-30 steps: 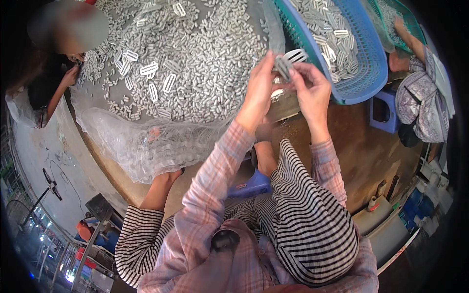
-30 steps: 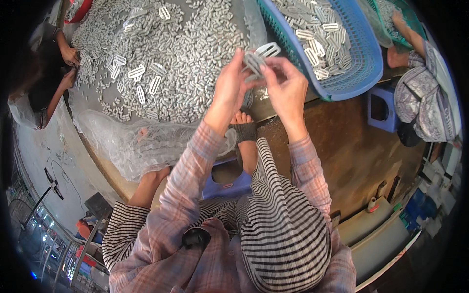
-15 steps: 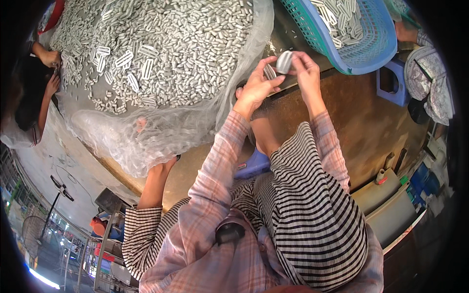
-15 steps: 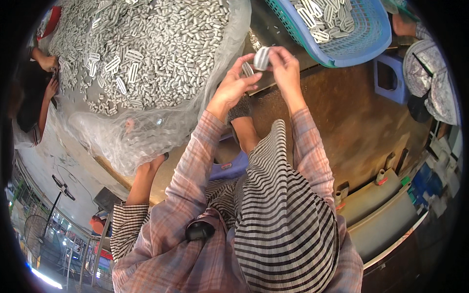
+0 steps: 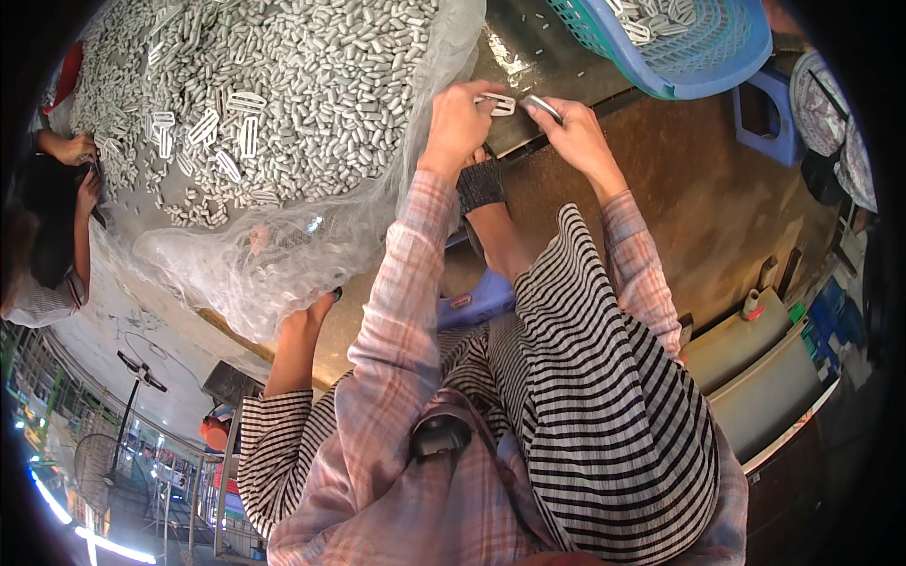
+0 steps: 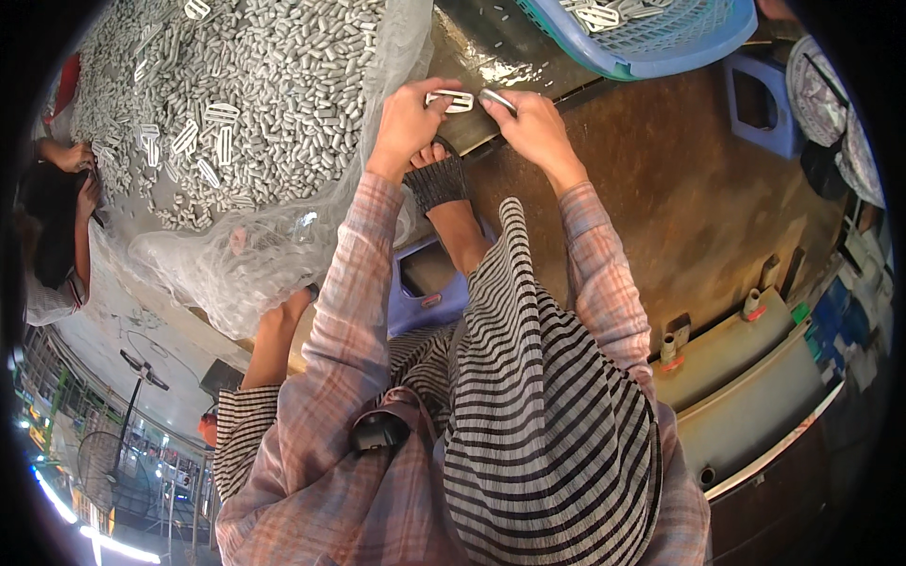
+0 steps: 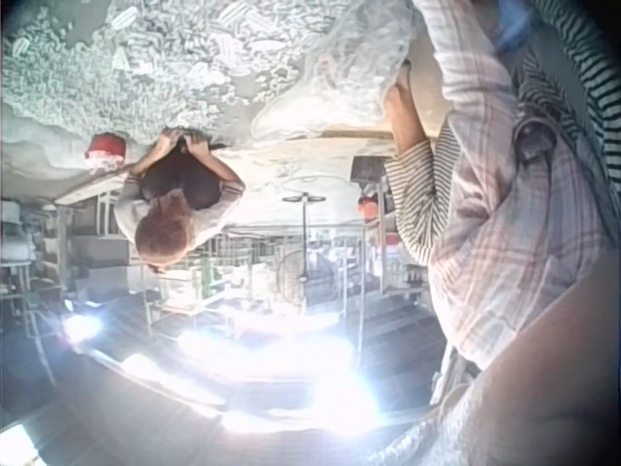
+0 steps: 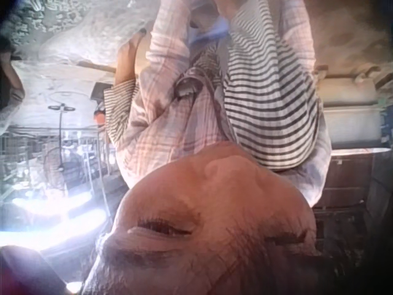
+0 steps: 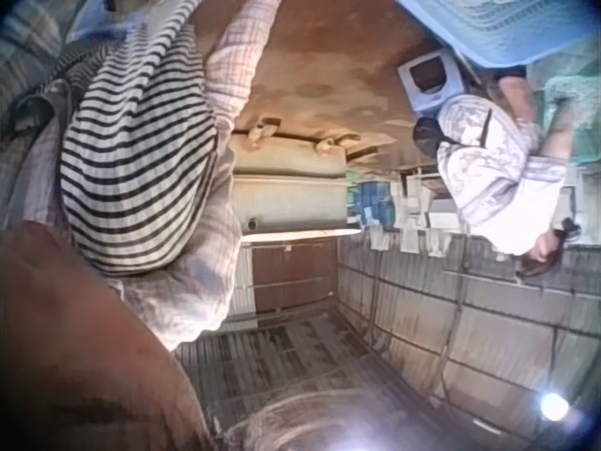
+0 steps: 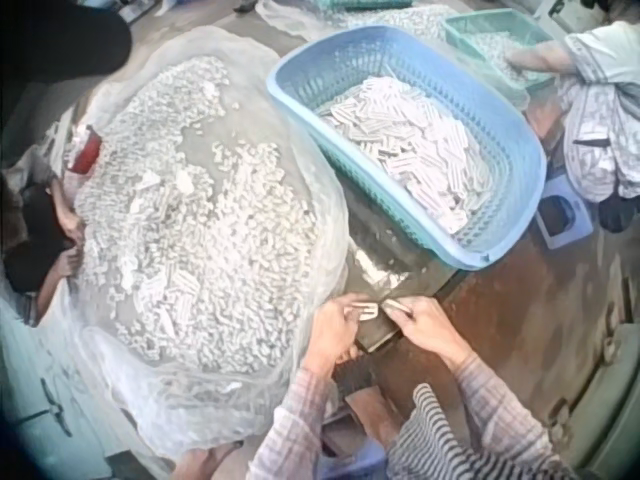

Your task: The person sorts white capsule-shaped objects from a large pile on a table into a blue basket. They pick up handfuls of capsules, separate them, and place them into the basket.

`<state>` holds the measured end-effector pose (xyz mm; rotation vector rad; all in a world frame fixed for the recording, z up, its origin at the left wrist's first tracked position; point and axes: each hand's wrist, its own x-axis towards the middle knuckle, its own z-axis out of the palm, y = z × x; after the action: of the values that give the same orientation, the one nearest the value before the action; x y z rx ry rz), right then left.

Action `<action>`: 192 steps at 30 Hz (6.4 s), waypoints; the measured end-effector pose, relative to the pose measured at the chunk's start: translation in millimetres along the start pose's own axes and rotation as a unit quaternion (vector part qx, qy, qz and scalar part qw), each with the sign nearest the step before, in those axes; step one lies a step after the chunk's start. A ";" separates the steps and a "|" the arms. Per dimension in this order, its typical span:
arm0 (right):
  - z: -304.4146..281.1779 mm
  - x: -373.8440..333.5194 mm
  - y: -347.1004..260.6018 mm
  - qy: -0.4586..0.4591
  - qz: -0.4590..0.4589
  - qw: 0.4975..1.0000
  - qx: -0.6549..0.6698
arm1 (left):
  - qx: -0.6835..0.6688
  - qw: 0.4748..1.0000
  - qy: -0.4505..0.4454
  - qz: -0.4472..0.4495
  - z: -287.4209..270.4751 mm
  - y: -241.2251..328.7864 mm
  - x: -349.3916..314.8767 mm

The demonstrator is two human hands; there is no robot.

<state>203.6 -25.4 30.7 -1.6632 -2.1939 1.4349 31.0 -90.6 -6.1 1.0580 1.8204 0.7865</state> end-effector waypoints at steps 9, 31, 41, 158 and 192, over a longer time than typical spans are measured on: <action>7.2 -7.4 6.7 0.006 -0.050 0.986 -0.160 | -0.061 0.987 0.101 -0.106 8.1 10.2 12.2; 19.9 5.7 3.0 0.007 -0.140 0.940 -0.310 | -0.053 0.981 0.167 -0.079 24.2 20.4 11.8; -17.2 -27.5 -20.1 0.301 -0.186 0.935 -0.034 | -0.286 0.953 0.046 -0.091 -35.0 69.8 12.2; 22.4 12.7 -32.3 -0.080 -0.070 0.948 -0.302 | -0.044 0.995 0.084 0.007 -5.1 -7.1 15.3; 13.5 -10.2 -8.9 0.217 -0.035 0.974 -0.052 | 0.329 0.920 -0.034 0.208 -15.8 37.5 24.4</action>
<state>194.3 -41.8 33.7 -1.7108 -2.0774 0.8475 23.3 -53.8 22.8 1.9274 1.8633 0.3485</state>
